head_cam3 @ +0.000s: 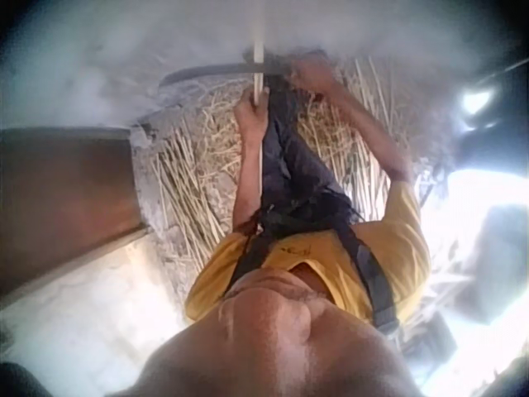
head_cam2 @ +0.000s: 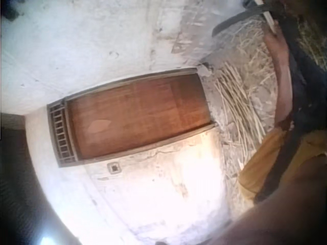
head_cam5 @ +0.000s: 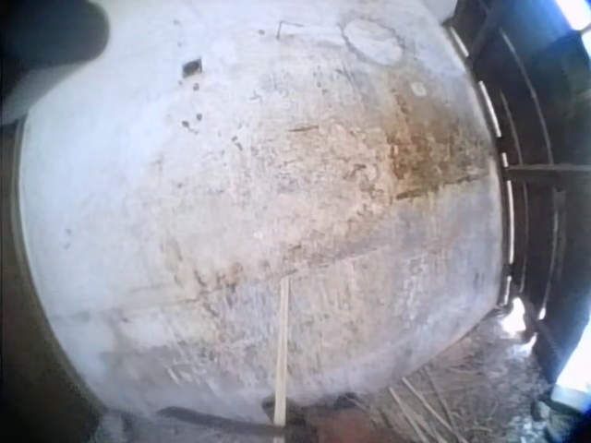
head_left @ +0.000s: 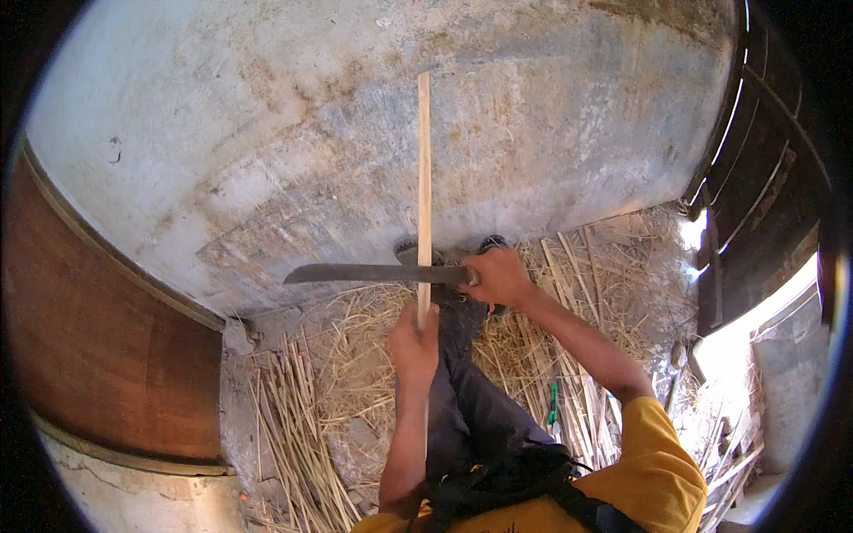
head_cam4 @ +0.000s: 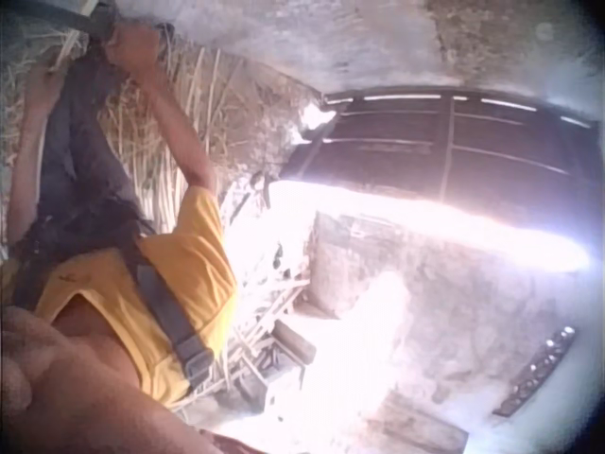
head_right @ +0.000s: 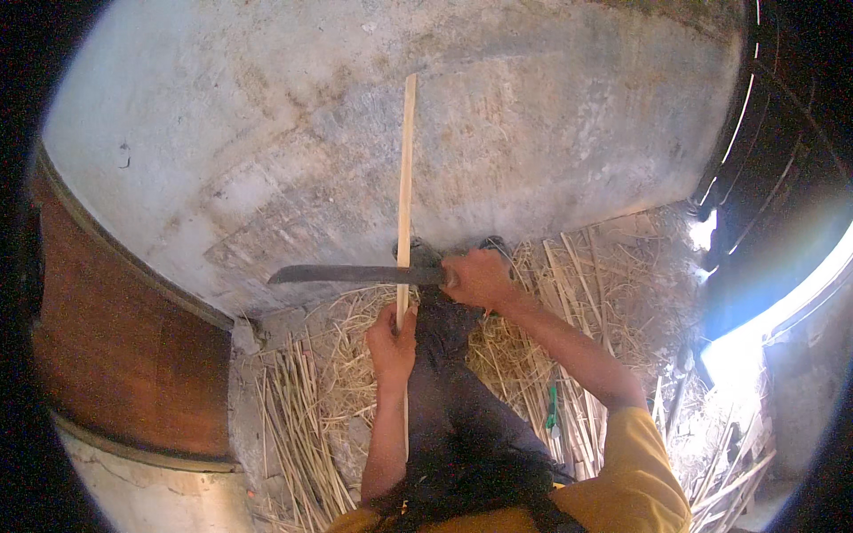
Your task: The person shapes a long wooden strip by scraping its surface with a machete and a utility knife while sitting on a floor covered in wood shavings.
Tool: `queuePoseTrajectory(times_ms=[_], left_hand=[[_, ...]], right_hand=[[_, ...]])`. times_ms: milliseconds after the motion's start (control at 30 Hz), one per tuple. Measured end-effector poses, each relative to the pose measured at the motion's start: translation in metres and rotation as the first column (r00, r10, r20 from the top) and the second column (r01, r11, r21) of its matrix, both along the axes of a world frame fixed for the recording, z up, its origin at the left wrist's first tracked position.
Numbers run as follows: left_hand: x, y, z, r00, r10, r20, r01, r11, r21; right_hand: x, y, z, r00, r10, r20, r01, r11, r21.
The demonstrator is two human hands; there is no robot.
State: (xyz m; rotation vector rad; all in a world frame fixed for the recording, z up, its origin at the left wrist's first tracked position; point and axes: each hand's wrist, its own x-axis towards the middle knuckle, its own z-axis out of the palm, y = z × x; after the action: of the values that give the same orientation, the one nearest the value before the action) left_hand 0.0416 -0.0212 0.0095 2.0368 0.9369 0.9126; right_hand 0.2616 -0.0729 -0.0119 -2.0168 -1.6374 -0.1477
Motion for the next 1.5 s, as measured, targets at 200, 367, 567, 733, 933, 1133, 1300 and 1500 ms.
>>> queuePoseTrajectory(times_ms=[200,367,567,733,933,1133,1300,1500], left_hand=[[0.000,0.006,-0.004,0.995,0.007,0.099,0.000,0.998,-0.065],[-0.001,0.004,0.001,0.998,-0.013,0.068,0.014,1.000,-0.013],[-0.002,0.005,0.002,0.997,-0.002,0.072,0.007,0.998,-0.068],[-0.001,0.003,0.006,0.999,0.027,0.024,-0.025,0.996,-0.082],[-0.004,0.009,0.002,0.999,0.028,0.045,-0.026,0.999,-0.041],[-0.006,0.011,-0.001,0.994,0.039,0.104,-0.043,0.998,0.039],[-0.007,0.012,0.001,1.000,0.030,-0.003,-0.030,0.996,-0.079],[-0.009,0.010,-0.004,0.999,0.034,-0.007,-0.034,0.998,0.058]], right_hand=[[-0.007,0.008,0.009,0.997,0.012,-0.077,-0.010,1.000,0.018],[-0.003,0.022,0.004,0.999,0.031,-0.006,-0.031,0.999,0.037],[0.016,0.044,0.000,0.992,-0.054,-0.116,0.064,0.994,0.084],[0.021,0.043,0.014,1.000,0.004,0.026,-0.005,0.999,0.042],[0.029,0.059,0.011,0.992,-0.049,-0.118,0.061,0.993,0.100],[0.014,0.057,0.015,0.998,-0.057,0.008,0.057,0.998,-0.011],[0.046,0.085,0.019,0.972,-0.185,-0.143,0.205,0.969,0.139],[0.029,0.072,0.013,0.990,-0.100,-0.101,0.099,0.995,-0.006]])
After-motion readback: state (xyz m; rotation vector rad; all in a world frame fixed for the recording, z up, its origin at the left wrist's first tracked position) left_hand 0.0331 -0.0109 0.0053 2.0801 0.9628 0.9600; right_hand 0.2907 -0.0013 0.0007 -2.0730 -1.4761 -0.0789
